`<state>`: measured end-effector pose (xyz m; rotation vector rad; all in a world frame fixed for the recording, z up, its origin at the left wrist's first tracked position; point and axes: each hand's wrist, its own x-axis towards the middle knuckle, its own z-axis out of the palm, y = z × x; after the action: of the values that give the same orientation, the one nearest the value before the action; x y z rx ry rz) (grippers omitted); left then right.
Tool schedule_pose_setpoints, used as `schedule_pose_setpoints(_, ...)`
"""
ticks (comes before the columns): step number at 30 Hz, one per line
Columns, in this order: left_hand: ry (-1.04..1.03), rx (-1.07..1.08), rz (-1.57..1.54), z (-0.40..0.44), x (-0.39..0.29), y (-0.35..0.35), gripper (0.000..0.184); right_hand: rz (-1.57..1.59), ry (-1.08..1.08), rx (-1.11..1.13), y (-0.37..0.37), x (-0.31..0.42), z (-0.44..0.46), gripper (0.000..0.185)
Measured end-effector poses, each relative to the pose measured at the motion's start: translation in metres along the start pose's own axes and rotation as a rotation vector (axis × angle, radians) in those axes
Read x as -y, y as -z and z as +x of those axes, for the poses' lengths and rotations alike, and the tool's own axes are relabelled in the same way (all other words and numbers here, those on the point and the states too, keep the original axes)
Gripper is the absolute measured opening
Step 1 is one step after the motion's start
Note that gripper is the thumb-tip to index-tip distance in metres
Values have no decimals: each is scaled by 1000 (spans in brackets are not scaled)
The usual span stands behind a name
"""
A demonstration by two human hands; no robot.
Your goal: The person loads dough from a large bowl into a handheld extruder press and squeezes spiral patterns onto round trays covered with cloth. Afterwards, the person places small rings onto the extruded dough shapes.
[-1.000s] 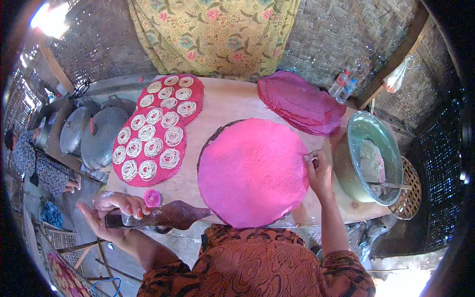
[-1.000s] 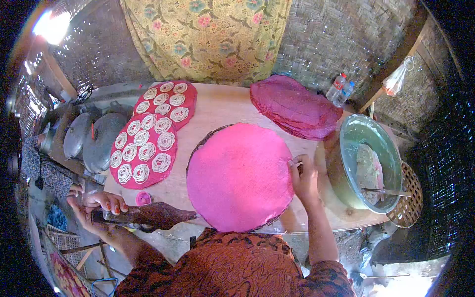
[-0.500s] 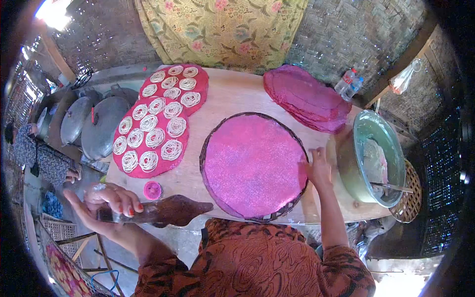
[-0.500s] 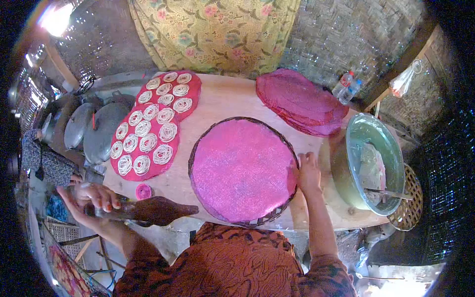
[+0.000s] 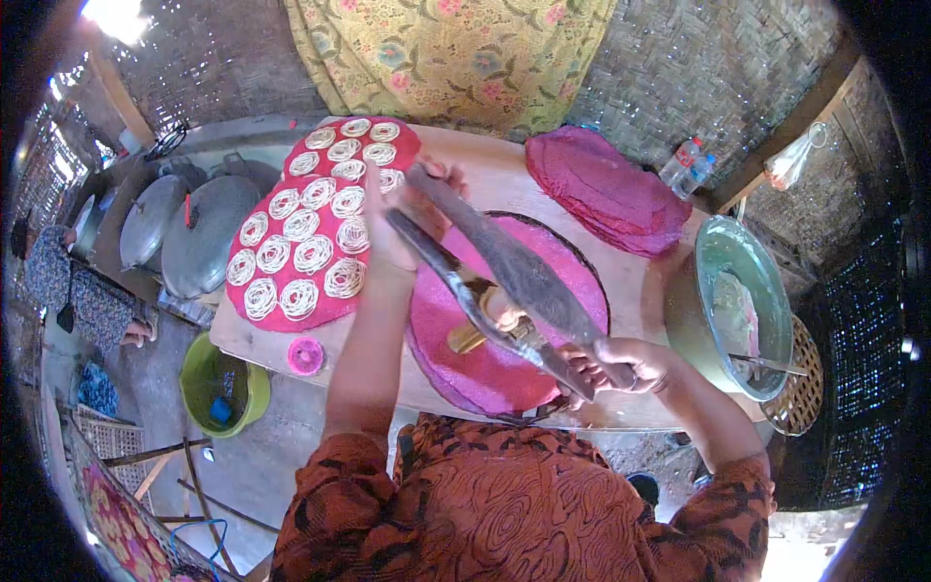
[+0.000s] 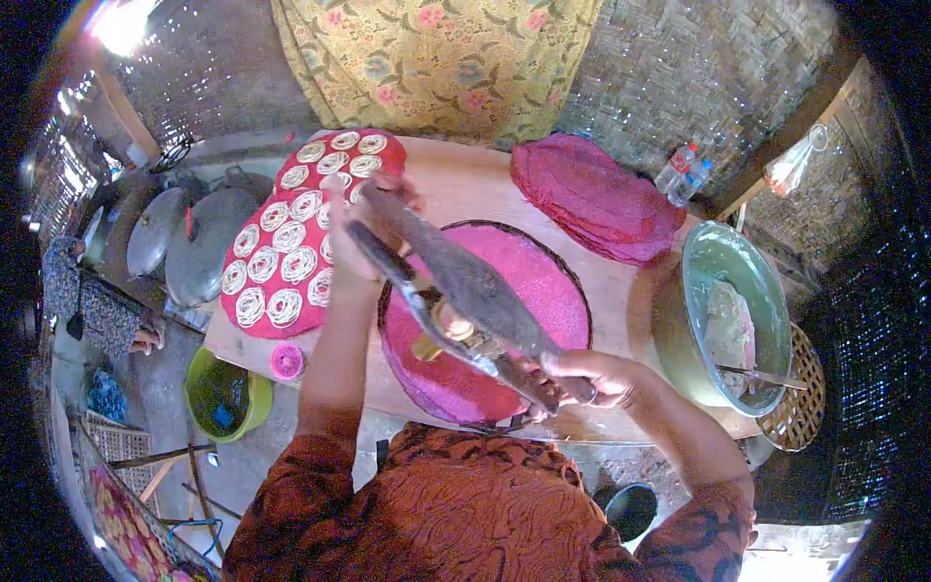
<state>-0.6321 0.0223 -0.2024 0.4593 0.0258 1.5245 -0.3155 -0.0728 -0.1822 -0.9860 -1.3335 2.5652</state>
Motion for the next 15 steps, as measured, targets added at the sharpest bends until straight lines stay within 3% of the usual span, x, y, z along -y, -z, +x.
schedule_pose_setpoints(3,6,5,-61,7,22,75,62,69,-147,-20,1,1,16,78)
schedule_pose_setpoints(5,-2,123,-165,-2,30,113,57,9,-150,-152,-12,-1,25,68)
schedule_pose_setpoints(7,2,25,-206,-13,35,123,55,-4,-218,-139,-18,-2,38,61)
schedule_pose_setpoints(8,9,-76,-247,-16,36,128,53,-13,-162,-252,-26,-1,37,58)
schedule_pose_setpoints(11,-102,-96,-109,-13,34,119,49,-222,-194,-294,-15,12,38,57)
schedule_pose_setpoints(12,-156,-104,-79,-11,26,97,40,-225,-158,-367,-29,18,40,54)
schedule_pose_setpoints(15,-150,-76,-180,-3,0,78,39,-371,-137,-316,-28,18,47,53)
